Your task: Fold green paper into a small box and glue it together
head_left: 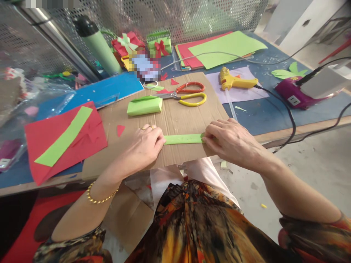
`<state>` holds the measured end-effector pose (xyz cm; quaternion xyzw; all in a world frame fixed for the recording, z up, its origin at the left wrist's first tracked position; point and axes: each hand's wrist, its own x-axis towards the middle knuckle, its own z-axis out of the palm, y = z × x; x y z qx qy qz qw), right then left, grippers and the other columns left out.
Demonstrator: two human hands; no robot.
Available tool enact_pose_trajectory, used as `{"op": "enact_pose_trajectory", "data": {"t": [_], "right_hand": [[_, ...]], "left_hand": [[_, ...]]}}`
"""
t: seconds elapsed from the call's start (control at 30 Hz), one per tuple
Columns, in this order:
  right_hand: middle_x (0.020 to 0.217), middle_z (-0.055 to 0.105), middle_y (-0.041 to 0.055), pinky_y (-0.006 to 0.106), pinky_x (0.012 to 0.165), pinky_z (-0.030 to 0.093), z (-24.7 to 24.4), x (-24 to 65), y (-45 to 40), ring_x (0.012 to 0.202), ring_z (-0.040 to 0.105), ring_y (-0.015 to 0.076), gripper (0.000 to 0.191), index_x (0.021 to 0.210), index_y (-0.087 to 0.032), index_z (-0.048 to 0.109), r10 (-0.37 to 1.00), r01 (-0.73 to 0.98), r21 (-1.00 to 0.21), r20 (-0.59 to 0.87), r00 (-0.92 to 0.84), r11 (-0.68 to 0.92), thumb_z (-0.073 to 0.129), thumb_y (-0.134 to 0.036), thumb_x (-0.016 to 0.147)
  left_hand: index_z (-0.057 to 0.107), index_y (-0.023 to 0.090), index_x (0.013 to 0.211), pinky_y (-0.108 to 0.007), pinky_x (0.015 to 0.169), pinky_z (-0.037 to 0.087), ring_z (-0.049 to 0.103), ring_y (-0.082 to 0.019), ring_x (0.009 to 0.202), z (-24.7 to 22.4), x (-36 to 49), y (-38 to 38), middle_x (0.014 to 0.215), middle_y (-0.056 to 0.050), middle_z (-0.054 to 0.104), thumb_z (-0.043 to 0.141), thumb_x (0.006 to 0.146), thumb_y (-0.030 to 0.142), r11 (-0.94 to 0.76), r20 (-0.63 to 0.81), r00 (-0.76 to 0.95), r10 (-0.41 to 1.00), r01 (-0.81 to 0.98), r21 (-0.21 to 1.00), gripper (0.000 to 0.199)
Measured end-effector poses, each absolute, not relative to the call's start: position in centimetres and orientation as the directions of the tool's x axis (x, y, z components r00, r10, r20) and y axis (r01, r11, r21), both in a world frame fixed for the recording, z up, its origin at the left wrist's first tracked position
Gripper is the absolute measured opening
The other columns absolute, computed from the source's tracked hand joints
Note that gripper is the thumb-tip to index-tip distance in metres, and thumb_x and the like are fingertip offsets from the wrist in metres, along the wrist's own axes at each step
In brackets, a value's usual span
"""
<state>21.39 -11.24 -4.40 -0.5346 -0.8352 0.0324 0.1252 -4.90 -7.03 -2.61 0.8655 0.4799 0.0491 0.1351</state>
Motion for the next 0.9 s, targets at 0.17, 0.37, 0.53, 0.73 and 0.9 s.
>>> {"op": "enact_pose_trajectory", "data": {"t": [0.17,0.37,0.53,0.73,0.9], "right_hand": [[0.074,0.063,0.0044,0.033,0.072,0.033,-4.8,21.7,-11.3,0.067,0.053,0.0169,0.016,0.076,-0.02,0.052,0.912,0.891,-0.216,0.193,-0.362,0.399,0.052,-0.019,0.092],[0.073,0.063,0.0014,0.03,0.07,0.034,-5.5,22.1,-11.8,0.071,0.055,0.0176,0.007,0.084,-0.021,0.054,0.902,0.854,-0.32,0.282,-0.328,0.411,0.057,-0.019,0.09],[0.073,0.06,0.001,0.03,0.067,0.033,-5.8,22.4,-12.1,0.069,0.052,0.0174,0.009,0.084,-0.022,0.052,0.902,0.866,-0.299,0.295,-0.316,0.401,0.054,-0.018,0.091],[0.078,0.063,0.003,0.032,0.068,0.031,-5.9,22.4,-12.5,0.073,0.054,0.0194,0.015,0.085,-0.022,0.053,0.92,0.888,-0.281,0.254,-0.298,0.365,0.046,-0.018,0.096],[0.075,0.061,0.0024,0.033,0.069,0.029,-5.8,22.2,-12.7,0.072,0.053,0.0194,0.018,0.084,-0.022,0.053,0.92,0.892,-0.277,0.265,-0.288,0.358,0.043,-0.015,0.097]], "left_hand": [[0.047,0.022,0.073,-0.036,0.077,0.036,0.054,-0.023,0.085,-2.9,-4.9,-7.2,0.079,-0.002,0.057,0.058,0.093,0.017,-0.441,-0.035,0.461,0.887,0.865,0.239,0.023],[0.048,0.022,0.076,-0.036,0.08,0.038,0.054,-0.023,0.089,-3.8,-6.0,-7.7,0.084,-0.002,0.06,0.064,0.092,0.017,-0.361,0.065,0.359,0.931,0.883,0.301,0.023],[0.049,0.022,0.081,-0.039,0.084,0.04,0.053,-0.024,0.092,-4.4,-6.6,-8.0,0.091,-0.005,0.061,0.059,0.095,0.017,-0.34,0.087,0.331,0.94,0.882,0.327,0.018],[0.048,0.022,0.079,-0.038,0.086,0.043,0.054,-0.022,0.089,-4.3,-6.8,-7.7,0.084,-0.002,0.059,0.058,0.094,0.016,-0.332,0.095,0.322,0.942,0.854,0.402,0.018],[0.048,0.023,0.08,-0.038,0.085,0.044,0.055,-0.022,0.089,-4.1,-6.9,-7.7,0.083,-0.002,0.059,0.056,0.094,0.016,-0.343,0.082,0.34,0.937,0.845,0.41,0.018]]}}
